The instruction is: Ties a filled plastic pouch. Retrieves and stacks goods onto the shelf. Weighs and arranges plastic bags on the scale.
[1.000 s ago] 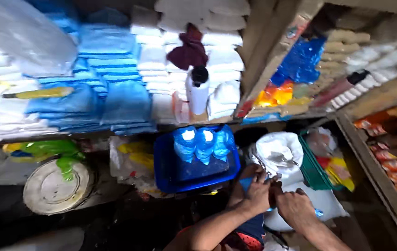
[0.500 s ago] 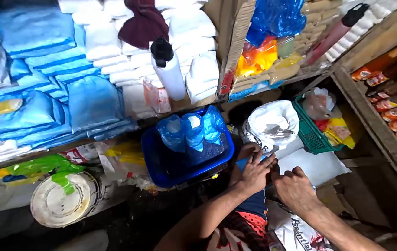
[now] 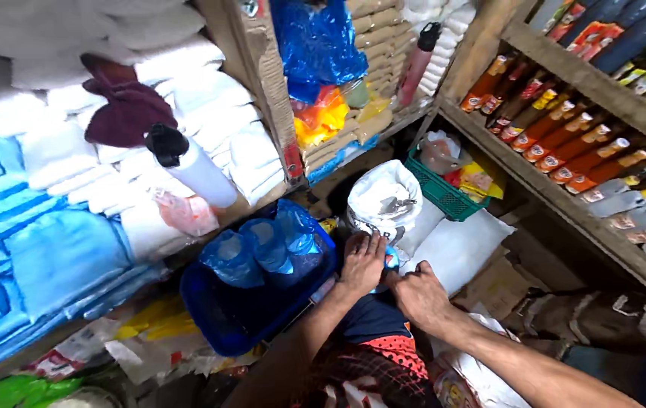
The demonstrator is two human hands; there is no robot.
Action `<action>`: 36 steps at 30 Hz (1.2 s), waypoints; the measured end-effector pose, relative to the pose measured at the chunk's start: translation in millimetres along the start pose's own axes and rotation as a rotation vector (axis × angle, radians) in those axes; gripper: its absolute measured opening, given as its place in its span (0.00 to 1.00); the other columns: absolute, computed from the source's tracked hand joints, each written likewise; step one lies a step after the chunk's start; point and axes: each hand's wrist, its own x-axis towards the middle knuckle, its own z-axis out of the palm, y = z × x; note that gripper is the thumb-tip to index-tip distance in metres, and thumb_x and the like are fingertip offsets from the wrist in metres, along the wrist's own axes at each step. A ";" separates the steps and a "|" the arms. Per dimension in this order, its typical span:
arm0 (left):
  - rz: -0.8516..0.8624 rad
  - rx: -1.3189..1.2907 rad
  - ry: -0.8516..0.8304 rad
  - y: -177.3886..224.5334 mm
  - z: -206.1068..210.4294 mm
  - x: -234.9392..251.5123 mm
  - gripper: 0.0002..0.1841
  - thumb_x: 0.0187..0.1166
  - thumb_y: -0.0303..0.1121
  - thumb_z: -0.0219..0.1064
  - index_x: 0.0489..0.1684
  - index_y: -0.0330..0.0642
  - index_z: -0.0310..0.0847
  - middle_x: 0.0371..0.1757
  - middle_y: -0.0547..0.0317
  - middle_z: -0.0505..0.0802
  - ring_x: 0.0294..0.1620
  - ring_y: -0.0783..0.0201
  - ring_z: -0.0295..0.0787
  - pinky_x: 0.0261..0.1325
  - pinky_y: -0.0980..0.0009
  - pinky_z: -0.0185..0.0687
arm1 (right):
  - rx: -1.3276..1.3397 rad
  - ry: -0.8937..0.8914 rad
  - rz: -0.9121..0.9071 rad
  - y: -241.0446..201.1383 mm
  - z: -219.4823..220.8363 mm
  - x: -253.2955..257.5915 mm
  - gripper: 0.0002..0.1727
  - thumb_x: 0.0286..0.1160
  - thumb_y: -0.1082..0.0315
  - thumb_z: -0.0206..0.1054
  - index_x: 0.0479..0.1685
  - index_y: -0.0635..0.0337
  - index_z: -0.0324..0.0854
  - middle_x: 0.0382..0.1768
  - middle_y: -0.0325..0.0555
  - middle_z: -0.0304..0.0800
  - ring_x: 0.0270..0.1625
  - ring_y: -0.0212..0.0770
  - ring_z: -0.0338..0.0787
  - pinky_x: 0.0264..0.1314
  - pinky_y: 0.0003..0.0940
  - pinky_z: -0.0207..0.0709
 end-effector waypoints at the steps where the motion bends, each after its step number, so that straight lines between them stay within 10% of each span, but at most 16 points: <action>1: -0.006 0.007 -0.008 -1.7 -4.7 1.8 0.33 0.94 0.53 0.38 0.91 0.42 0.59 0.91 0.47 0.67 0.89 0.46 0.66 0.82 0.46 0.70 | 0.062 -0.037 0.033 -1.7 -3.6 -3.5 0.17 0.87 0.59 0.51 0.47 0.56 0.85 0.27 0.50 0.91 0.36 0.53 0.92 0.67 0.61 0.72; 5: -0.026 -0.014 -0.007 -13.3 -29.7 3.8 0.36 0.94 0.54 0.37 0.92 0.37 0.54 0.93 0.45 0.63 0.84 0.46 0.73 0.75 0.47 0.79 | 0.383 -0.094 0.134 -13.9 -16.6 -11.9 0.22 0.91 0.51 0.45 0.47 0.53 0.84 0.35 0.44 0.91 0.45 0.46 0.91 0.68 0.53 0.72; 13: 0.006 -0.027 0.266 -23.1 -58.3 6.3 0.28 0.91 0.42 0.43 0.84 0.38 0.69 0.82 0.48 0.80 0.65 0.49 0.91 0.59 0.50 0.89 | 0.779 0.117 0.067 -37.8 -35.7 -18.4 0.22 0.90 0.51 0.48 0.31 0.48 0.82 0.22 0.33 0.77 0.31 0.34 0.81 0.39 0.39 0.74; 20: -0.085 -0.271 0.170 -12.5 -93.6 17.0 0.25 0.82 0.35 0.62 0.79 0.42 0.75 0.51 0.39 0.93 0.51 0.39 0.92 0.54 0.37 0.84 | 1.284 0.266 0.031 -19.9 -72.5 -0.1 0.19 0.91 0.64 0.51 0.39 0.62 0.86 0.21 0.37 0.82 0.23 0.32 0.81 0.30 0.32 0.81; 23: 0.046 -0.657 0.392 9.9 -115.7 21.7 0.16 0.73 0.27 0.74 0.58 0.48 0.89 0.48 0.62 0.97 0.48 0.66 0.95 0.56 0.57 0.92 | 1.456 0.288 0.052 14.6 -108.0 18.9 0.17 0.89 0.67 0.52 0.36 0.62 0.84 0.17 0.35 0.75 0.20 0.30 0.76 0.28 0.29 0.77; 27: 0.191 -1.127 0.200 16.2 -153.9 18.7 0.07 0.83 0.26 0.68 0.52 0.38 0.87 0.39 0.53 0.97 0.36 0.63 0.94 0.42 0.67 0.90 | 1.452 0.227 0.060 51.5 -143.8 41.6 0.22 0.91 0.62 0.53 0.27 0.62 0.83 0.12 0.34 0.72 0.17 0.28 0.71 0.23 0.25 0.70; 31: 0.362 -1.066 -0.036 -4.1 -208.5 -0.9 0.08 0.87 0.27 0.59 0.53 0.36 0.84 0.44 0.49 0.96 0.43 0.58 0.94 0.47 0.63 0.91 | 1.358 0.205 -0.113 53.8 -163.9 22.6 0.20 0.92 0.65 0.53 0.32 0.64 0.84 0.15 0.38 0.76 0.17 0.29 0.73 0.21 0.22 0.69; 34: 0.374 -0.763 -0.070 1.7 -245.7 -23.7 0.06 0.85 0.33 0.65 0.48 0.48 0.88 0.50 0.67 0.97 0.48 0.71 0.94 0.50 0.69 0.91 | 1.333 0.209 -0.270 52.0 -161.4 -4.1 0.19 0.91 0.65 0.53 0.32 0.63 0.83 0.15 0.40 0.76 0.17 0.31 0.74 0.21 0.25 0.69; 36: 0.499 -0.574 -0.002 14.7 -266.4 -32.5 0.06 0.85 0.36 0.66 0.46 0.51 0.90 0.66 0.73 0.93 0.67 0.76 0.88 0.69 0.70 0.87 | 1.334 0.248 -0.385 60.8 -155.4 -14.4 0.18 0.90 0.64 0.55 0.34 0.63 0.85 0.17 0.38 0.77 0.19 0.28 0.75 0.23 0.22 0.71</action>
